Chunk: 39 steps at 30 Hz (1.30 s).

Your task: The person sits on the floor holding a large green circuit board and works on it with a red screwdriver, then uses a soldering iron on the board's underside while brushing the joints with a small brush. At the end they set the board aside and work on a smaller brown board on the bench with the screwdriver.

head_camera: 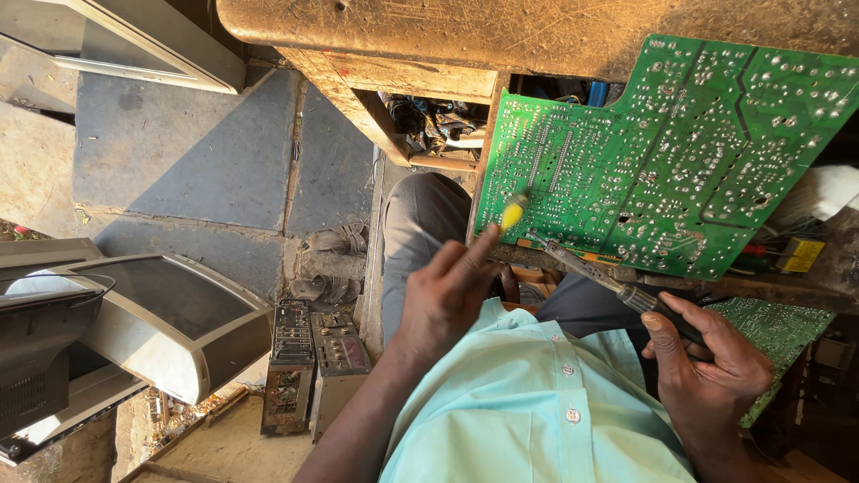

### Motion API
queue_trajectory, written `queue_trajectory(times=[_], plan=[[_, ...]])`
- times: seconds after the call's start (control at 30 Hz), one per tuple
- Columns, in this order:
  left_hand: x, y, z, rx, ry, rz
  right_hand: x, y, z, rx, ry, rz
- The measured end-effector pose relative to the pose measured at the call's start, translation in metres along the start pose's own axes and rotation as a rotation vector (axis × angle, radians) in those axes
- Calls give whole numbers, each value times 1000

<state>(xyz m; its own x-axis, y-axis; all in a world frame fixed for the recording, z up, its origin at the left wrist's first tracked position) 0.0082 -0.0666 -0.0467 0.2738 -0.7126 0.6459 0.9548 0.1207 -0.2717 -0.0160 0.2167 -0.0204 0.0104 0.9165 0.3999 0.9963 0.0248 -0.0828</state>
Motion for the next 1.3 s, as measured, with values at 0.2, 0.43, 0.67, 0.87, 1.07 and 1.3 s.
queue_trajectory(times=[0.2,0.43,0.67,0.87,1.07,1.3], plan=[[-5,4,3,-150,-188,-100,-2,0,9,-18,-15,-1],[16,12,28,-5,-195,-540,32,23,24,143,-342,205],[38,-6,33,21,-43,-354,37,25,43,94,-362,178],[28,-4,19,46,-47,-433,39,20,33,95,-269,132],[14,5,2,111,414,-416,44,15,39,126,-199,86],[8,-15,-15,322,275,46,55,18,43,92,-68,32]])
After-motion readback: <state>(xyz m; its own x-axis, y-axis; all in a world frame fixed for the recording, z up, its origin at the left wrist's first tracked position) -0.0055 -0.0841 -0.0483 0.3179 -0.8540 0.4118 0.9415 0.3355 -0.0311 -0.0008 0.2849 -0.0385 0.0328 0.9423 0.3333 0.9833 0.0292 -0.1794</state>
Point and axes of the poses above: each hand's wrist, its own y-axis away from the middle knuckle, its own x-axis out of the back of the hand, z = x × y, the point moved 4 cm from there along -y, towards the middle knuckle, and after that the axes turned 6 degrees about -y, right-handed, at the moved point
